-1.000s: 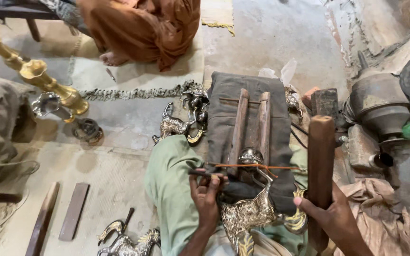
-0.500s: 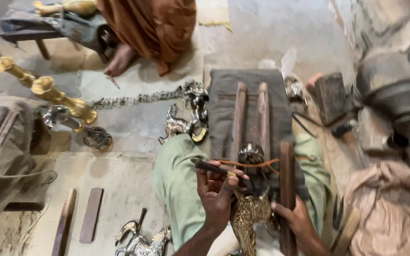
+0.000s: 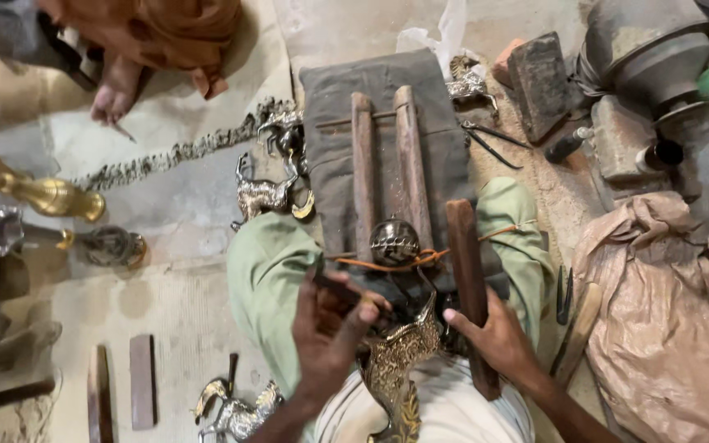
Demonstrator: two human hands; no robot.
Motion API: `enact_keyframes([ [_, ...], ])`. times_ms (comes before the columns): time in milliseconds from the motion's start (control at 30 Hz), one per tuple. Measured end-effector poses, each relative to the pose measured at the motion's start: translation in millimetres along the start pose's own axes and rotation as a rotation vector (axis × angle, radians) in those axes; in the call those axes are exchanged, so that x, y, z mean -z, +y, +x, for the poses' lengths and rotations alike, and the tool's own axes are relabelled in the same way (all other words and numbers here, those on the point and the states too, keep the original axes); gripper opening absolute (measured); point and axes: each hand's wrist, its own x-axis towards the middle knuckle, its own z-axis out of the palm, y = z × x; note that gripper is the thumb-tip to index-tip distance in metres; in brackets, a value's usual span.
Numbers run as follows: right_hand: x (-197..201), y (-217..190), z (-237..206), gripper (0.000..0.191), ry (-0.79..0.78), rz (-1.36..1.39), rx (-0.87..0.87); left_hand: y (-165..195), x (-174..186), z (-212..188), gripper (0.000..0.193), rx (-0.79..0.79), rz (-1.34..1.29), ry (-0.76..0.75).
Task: The person sits on the floor with an ornate metal animal figurine resting on a cushioned pad on their lap. They hold a small punch against the figurine's surface and repeatedly strike it with a wooden mallet, repositioning the punch to work different spots, and briefly lift and turn the figurine near the end.
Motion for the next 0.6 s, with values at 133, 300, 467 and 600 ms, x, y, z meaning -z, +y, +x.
enact_keyframes([
  [133,16.8,4.8,-0.9,0.064,0.013,0.099,0.03,22.2,6.5,69.6,0.049,0.052,0.313,-0.226],
  [300,46.0,3.8,-1.2,0.068,-0.033,0.166,-0.026,22.8,-22.6,128.1,0.045,0.192,0.677,-0.554],
  [467,73.9,-9.3,-5.2,0.077,0.007,0.016,-0.029,23.9,-39.9,140.9,0.051,0.008,0.895,-0.717],
  [600,87.2,-17.0,-2.1,0.074,0.069,-0.017,0.098,20.4,-40.4,141.7,0.055,-0.048,0.935,-0.752],
])
